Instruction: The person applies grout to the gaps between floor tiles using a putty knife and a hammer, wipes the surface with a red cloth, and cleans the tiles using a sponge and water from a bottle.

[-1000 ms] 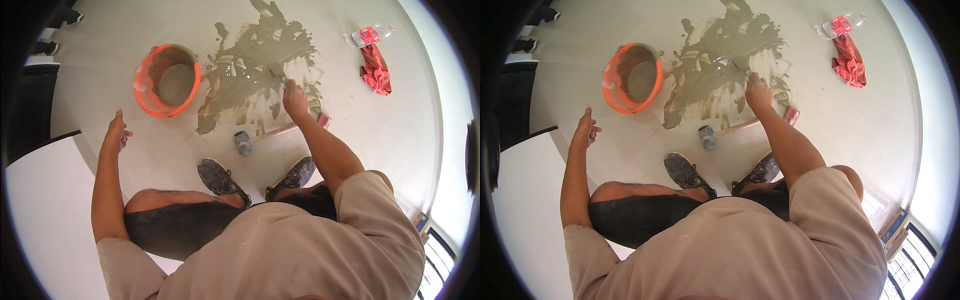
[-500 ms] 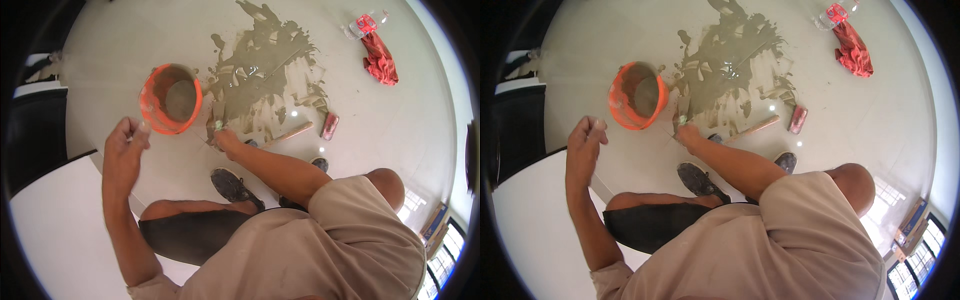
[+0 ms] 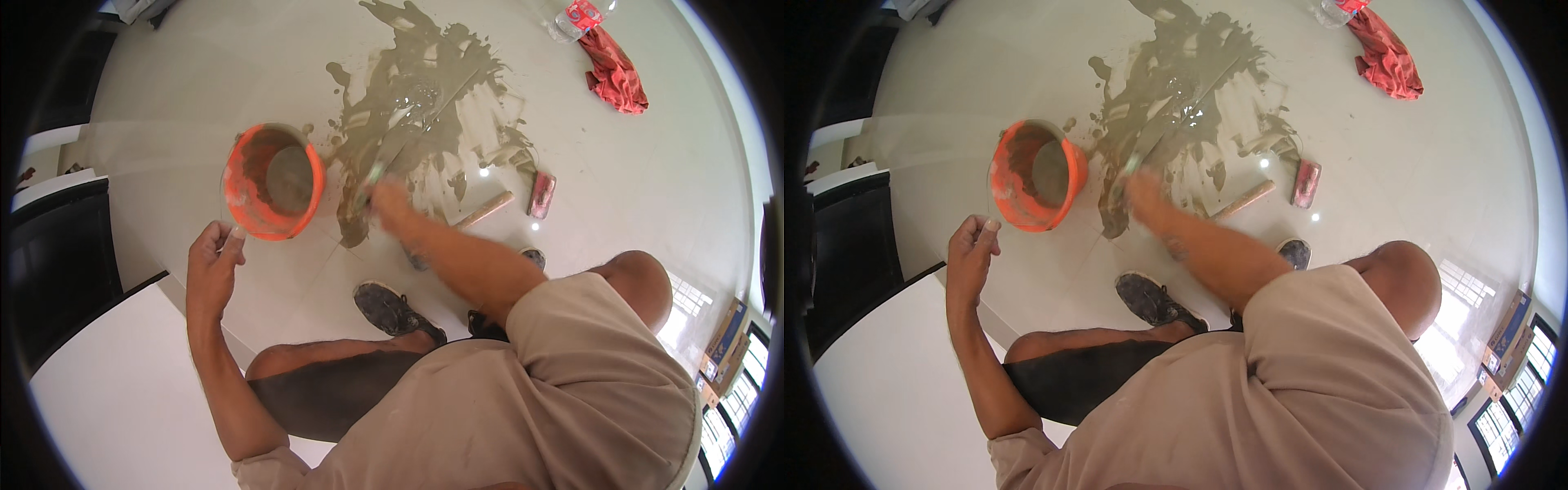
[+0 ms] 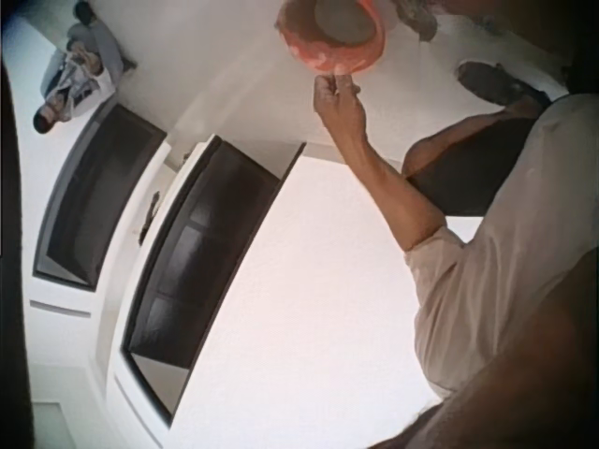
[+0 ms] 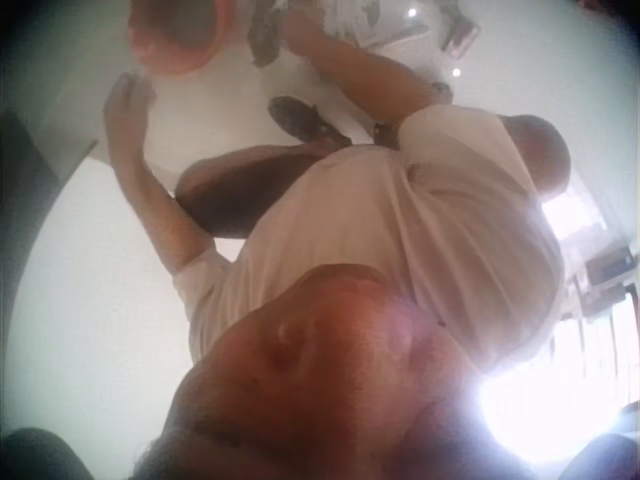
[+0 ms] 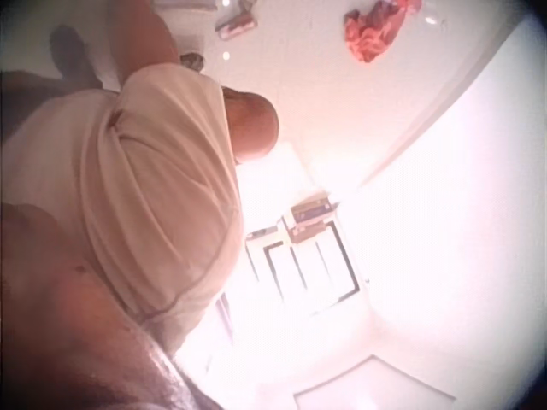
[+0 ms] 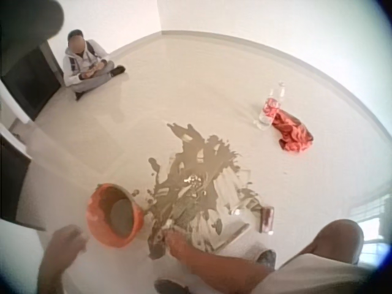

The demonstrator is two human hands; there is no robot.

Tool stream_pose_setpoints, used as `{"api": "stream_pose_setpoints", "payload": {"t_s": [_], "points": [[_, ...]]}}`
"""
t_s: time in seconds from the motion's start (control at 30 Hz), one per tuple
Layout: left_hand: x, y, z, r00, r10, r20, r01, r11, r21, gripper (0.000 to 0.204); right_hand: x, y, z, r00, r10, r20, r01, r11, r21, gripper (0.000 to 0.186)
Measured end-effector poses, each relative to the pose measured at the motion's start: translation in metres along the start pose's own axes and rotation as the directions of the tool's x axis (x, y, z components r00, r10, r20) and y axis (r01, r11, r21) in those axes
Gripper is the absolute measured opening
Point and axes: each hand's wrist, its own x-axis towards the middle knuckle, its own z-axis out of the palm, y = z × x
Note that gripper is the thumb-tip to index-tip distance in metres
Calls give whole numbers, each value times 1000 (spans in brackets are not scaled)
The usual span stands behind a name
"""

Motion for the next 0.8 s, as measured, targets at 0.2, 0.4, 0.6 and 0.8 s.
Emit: {"api": "stream_pose_setpoints", "payload": {"t_s": [0.2, 0.4, 0.6, 0.8], "points": [[10, 19, 14, 994, 89, 60, -86, 995, -59, 33, -28, 35, 27, 988, 151, 0, -151, 988, 26, 11], [5, -6, 2, 999, -6, 33, 6, 1000, -14, 35, 72, -107, -17, 985, -22, -172, 69, 960, 272, 14], [15, 7, 12, 994, 71, 78, -69, 997, -27, 35, 45, -38, -29, 990, -135, -51, 139, 987, 87, 11], [11, 14, 11, 995, 72, 69, -70, 997, -33, 37, -19, 9, 19, 997, 73, 24, -73, 997, -8, 8]]}}
